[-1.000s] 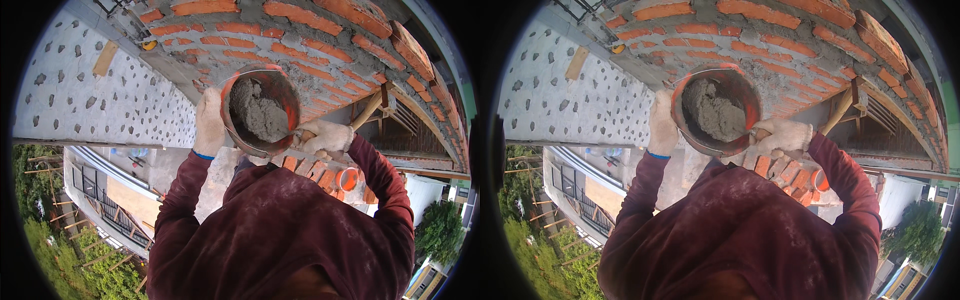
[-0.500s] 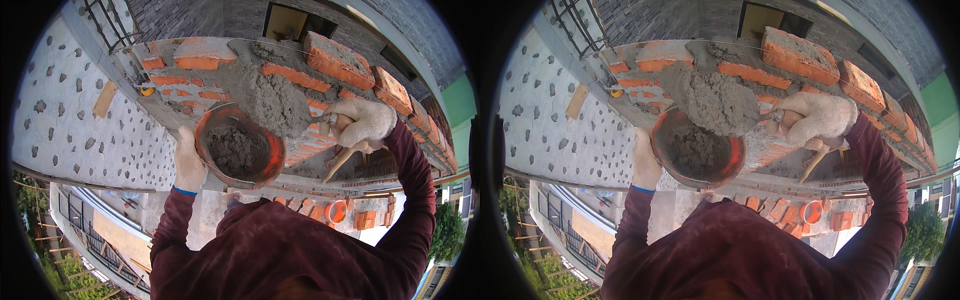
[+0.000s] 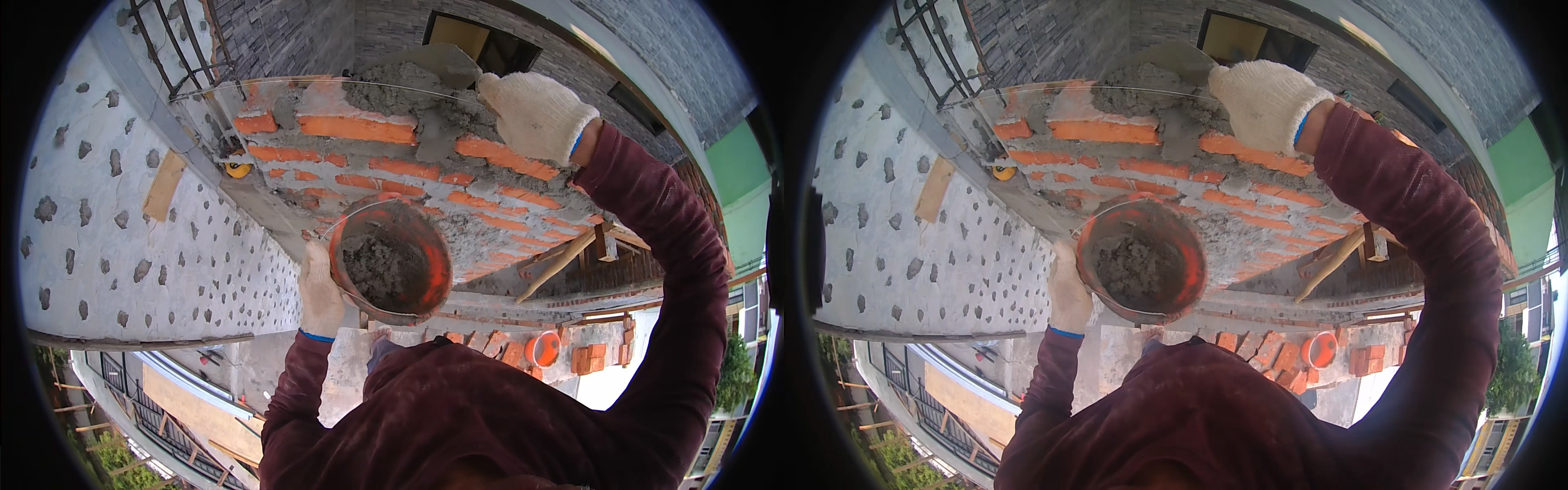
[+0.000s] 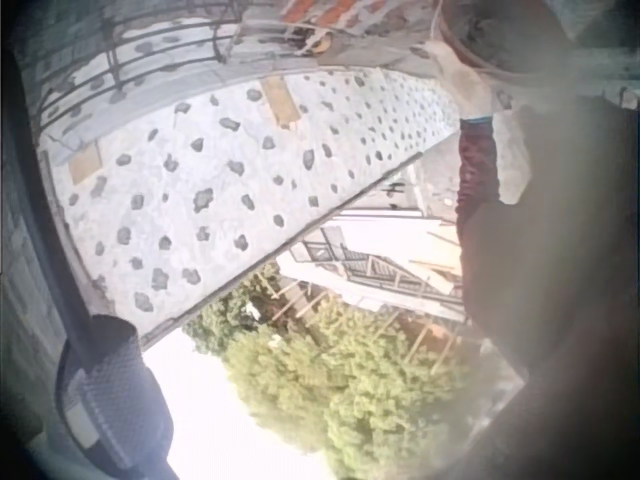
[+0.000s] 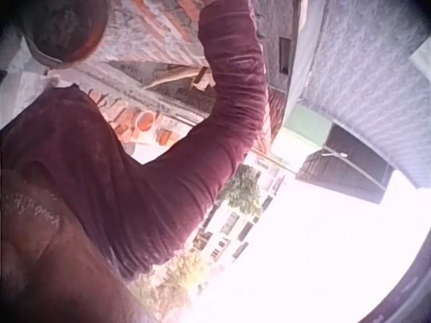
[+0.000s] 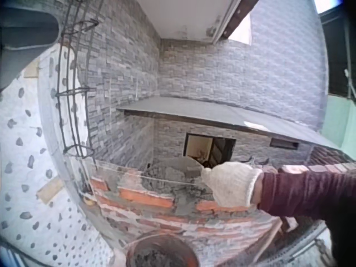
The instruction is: The person scoops mortar from a bucket with a trowel and spreads it on a brick wall. They place bricks onto the mortar, tap them into position, and use a tape measure to check alignment. The person repeats this process to build up the wall layer by layer.
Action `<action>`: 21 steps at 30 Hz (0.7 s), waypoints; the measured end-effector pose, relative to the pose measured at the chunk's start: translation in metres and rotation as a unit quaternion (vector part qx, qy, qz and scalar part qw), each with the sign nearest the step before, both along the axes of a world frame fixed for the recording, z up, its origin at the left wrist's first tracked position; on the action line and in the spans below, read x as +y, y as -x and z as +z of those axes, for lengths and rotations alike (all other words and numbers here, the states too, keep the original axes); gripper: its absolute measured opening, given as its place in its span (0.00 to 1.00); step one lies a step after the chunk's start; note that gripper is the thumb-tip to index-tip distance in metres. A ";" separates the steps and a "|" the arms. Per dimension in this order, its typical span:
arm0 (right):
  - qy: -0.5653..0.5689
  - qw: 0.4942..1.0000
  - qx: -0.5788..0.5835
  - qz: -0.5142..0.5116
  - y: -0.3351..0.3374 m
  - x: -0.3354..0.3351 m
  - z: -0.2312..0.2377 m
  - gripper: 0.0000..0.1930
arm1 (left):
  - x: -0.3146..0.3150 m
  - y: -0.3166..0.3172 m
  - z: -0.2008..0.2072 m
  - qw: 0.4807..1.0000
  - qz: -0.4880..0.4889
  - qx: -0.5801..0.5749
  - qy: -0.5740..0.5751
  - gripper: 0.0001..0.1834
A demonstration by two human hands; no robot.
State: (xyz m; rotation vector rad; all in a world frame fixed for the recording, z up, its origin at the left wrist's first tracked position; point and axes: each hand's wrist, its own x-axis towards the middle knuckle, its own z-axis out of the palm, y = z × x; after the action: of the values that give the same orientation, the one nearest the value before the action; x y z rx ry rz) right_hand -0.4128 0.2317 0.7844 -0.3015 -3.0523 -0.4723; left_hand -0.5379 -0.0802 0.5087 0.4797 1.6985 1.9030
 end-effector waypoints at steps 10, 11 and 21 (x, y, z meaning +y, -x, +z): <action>0.317 0.910 -0.097 -0.250 -0.082 -0.052 0.136 0.17 | -0.004 0.013 -0.001 0.993 -0.039 -0.104 -0.032 0.32; 0.334 0.905 -0.127 -0.229 -0.093 -0.053 0.133 0.17 | -0.003 0.014 -0.007 0.995 -0.039 -0.093 -0.026 0.31; 0.576 0.810 -0.082 -0.074 -0.092 0.004 0.043 0.24 | 0.011 0.006 -0.045 0.988 -0.106 -0.112 -0.030 0.25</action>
State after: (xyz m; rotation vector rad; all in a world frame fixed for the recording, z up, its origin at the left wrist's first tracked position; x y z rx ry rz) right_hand -0.3210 0.2359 0.8276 -0.5149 -3.0194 1.4930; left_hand -0.5434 -0.0696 0.4637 0.4329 1.3933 1.7850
